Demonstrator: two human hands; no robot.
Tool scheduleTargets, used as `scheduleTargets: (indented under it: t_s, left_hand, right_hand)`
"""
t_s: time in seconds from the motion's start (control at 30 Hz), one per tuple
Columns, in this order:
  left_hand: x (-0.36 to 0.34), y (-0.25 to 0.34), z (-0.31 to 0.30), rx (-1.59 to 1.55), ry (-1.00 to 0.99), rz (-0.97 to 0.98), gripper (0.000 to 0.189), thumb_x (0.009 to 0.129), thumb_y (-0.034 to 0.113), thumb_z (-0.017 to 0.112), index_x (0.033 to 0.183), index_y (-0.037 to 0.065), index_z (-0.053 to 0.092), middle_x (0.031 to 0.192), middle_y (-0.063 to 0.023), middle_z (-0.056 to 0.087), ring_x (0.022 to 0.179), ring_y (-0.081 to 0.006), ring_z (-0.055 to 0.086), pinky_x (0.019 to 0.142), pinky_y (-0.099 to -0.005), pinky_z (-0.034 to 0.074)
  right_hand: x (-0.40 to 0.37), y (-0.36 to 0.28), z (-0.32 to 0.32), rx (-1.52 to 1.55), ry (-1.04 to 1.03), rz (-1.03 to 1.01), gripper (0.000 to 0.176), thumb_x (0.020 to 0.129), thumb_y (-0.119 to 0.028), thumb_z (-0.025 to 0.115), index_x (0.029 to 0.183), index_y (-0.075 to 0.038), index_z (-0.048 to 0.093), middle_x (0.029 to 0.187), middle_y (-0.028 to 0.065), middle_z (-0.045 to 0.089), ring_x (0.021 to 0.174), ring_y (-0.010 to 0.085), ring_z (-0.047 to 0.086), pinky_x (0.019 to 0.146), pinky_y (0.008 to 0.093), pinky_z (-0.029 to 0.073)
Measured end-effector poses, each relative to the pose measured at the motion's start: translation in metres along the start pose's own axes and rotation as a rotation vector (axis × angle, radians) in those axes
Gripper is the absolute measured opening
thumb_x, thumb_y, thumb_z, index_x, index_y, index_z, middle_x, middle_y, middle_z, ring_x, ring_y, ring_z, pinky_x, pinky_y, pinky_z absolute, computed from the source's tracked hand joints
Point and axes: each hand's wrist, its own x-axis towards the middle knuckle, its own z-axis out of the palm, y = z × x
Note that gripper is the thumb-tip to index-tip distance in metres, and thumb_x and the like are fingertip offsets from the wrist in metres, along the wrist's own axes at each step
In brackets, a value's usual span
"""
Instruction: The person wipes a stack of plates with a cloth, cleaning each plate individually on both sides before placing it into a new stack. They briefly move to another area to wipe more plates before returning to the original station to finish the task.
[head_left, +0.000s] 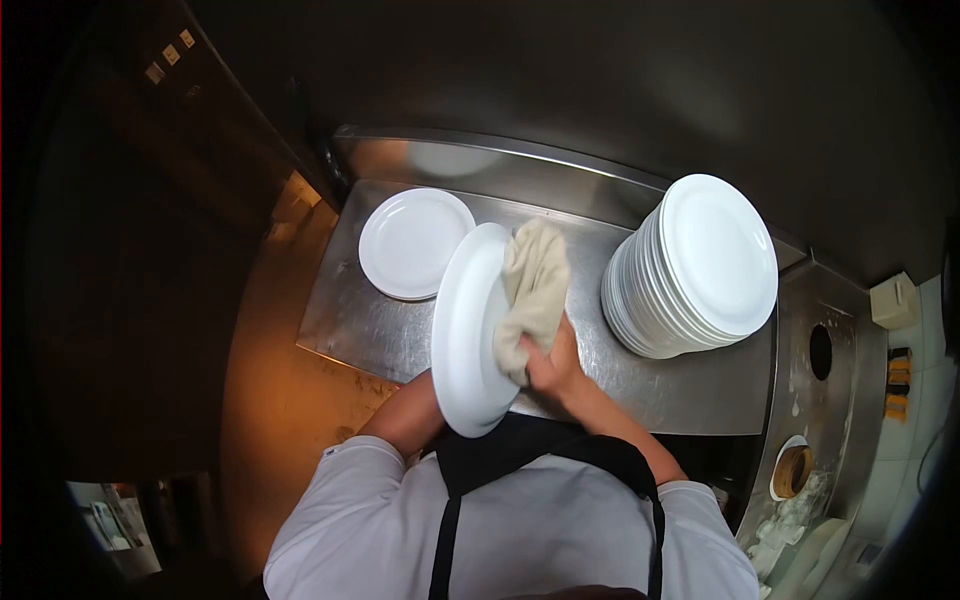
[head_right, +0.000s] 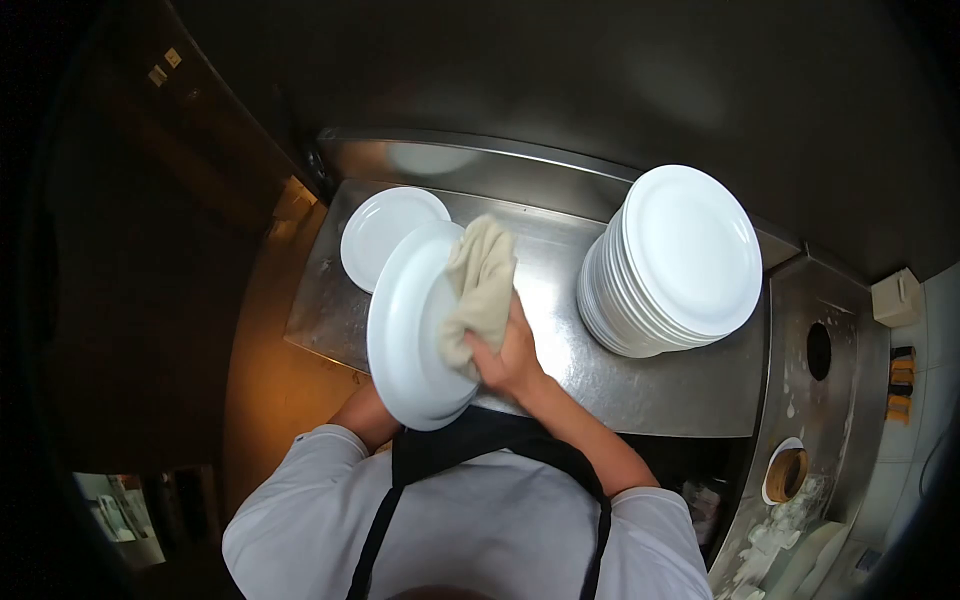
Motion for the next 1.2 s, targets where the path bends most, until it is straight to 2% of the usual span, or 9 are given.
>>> scheduleTargets:
  t_s: [0.2, 0.23, 0.37, 0.43, 0.57, 0.67, 0.87, 1.07, 1.2]
  left_hand:
    - [0.067, -0.009, -0.023, 0.242, 0.243, -0.125, 0.063, 0.103, 0.055, 0.044, 0.078, 0.0, 0.062, 0.067, -0.0151, 0.064, 0.063, -0.0276, 0.06, 0.063, -0.0418, 0.047]
    - [0.074, 0.005, -0.027, 0.519, 0.28, 0.212, 0.06, 0.103, 0.054, 0.046, 0.076, 0.001, 0.059, 0.066, -0.0204, 0.06, 0.061, -0.0339, 0.058, 0.061, -0.0439, 0.046]
    - [0.096, 0.084, -0.054, 0.835, 0.287, 0.314, 0.053, 0.092, 0.053, 0.065, 0.093, -0.001, 0.065, 0.077, -0.0234, 0.068, 0.073, -0.0408, 0.068, 0.068, -0.0471, 0.051]
    - [0.08, 0.152, -0.053, 0.6, 0.07, 0.308, 0.045, 0.083, 0.021, 0.082, 0.119, 0.001, 0.062, 0.087, -0.0171, 0.074, 0.08, -0.0224, 0.073, 0.072, -0.0337, 0.057]
    - [0.04, 0.155, -0.073, -0.25, -0.147, 0.304, 0.073, 0.092, 0.012, 0.071, 0.148, -0.002, 0.027, 0.123, -0.0198, 0.065, 0.107, -0.024, 0.067, 0.092, -0.0334, 0.054]
    - [-0.018, 0.089, -0.043, 0.129, 0.063, 0.448, 0.054, 0.095, 0.007, 0.064, 0.142, -0.004, 0.039, 0.124, -0.0134, 0.063, 0.116, -0.0203, 0.059, 0.101, -0.0324, 0.046]
    - [-0.044, 0.077, -0.082, 0.041, 0.094, 0.149, 0.036, 0.095, 0.004, 0.059, 0.13, -0.005, 0.053, 0.12, -0.0105, 0.065, 0.109, -0.0163, 0.061, 0.095, -0.0308, 0.048]
    - [-0.068, 0.122, -0.133, 0.285, -0.297, -0.088, 0.04, 0.094, 0.007, 0.06, 0.132, -0.004, 0.053, 0.118, -0.0117, 0.067, 0.106, -0.0183, 0.064, 0.094, -0.0335, 0.05]
    - [-0.074, 0.098, -0.123, 0.14, -0.317, -0.232, 0.046, 0.091, 0.005, 0.062, 0.135, -0.004, 0.052, 0.119, -0.0125, 0.066, 0.107, -0.0202, 0.064, 0.095, -0.0363, 0.051]
  right_hand:
    - [-0.001, -0.071, -0.001, 0.033, 0.058, 0.049, 0.087, 0.077, -0.014, 0.079, 0.149, 0.003, 0.032, 0.136, 0.0194, 0.053, 0.126, 0.0264, 0.054, 0.106, 0.0382, 0.043]
    - [0.003, -0.071, -0.008, 0.163, 0.126, 0.168, 0.087, 0.076, -0.011, 0.08, 0.148, 0.003, 0.033, 0.135, 0.0181, 0.055, 0.125, 0.0246, 0.056, 0.106, 0.0374, 0.044]
    - [0.021, -0.051, -0.044, 0.113, 0.33, 0.35, 0.051, 0.083, -0.003, 0.071, 0.13, 0.002, 0.052, 0.119, 0.0134, 0.065, 0.104, 0.021, 0.065, 0.092, 0.0336, 0.052]
    - [0.032, -0.023, -0.057, 0.407, 0.449, 0.359, 0.045, 0.085, -0.002, 0.069, 0.127, 0.003, 0.054, 0.117, 0.0133, 0.065, 0.102, 0.0214, 0.066, 0.09, 0.0328, 0.053]
    - [0.047, -0.02, -0.046, 0.806, 0.642, 0.276, 0.044, 0.087, -0.003, 0.065, 0.128, 0.005, 0.053, 0.113, 0.0128, 0.065, 0.1, 0.0234, 0.066, 0.09, 0.0349, 0.055]
    - [0.048, -0.011, -0.028, 0.848, 0.605, 0.329, 0.046, 0.087, -0.004, 0.066, 0.13, 0.003, 0.052, 0.117, 0.0129, 0.064, 0.104, 0.0233, 0.065, 0.093, 0.0348, 0.054]
    - [0.037, 0.013, -0.016, 0.696, 0.382, 0.454, 0.037, 0.084, -0.004, 0.071, 0.119, 0.001, 0.061, 0.104, 0.0078, 0.069, 0.094, 0.0193, 0.067, 0.086, 0.0305, 0.054]
    - [0.084, -0.022, -0.063, 0.132, -0.096, 0.184, 0.043, 0.075, -0.004, 0.08, 0.114, 0.0, 0.063, 0.104, 0.0087, 0.071, 0.093, 0.0196, 0.068, 0.083, 0.0317, 0.054]
    - [0.109, -0.038, -0.057, -0.186, -0.062, -0.143, 0.045, 0.069, -0.007, 0.083, 0.111, -0.004, 0.066, 0.098, 0.0071, 0.072, 0.09, 0.016, 0.067, 0.083, 0.0329, 0.053]
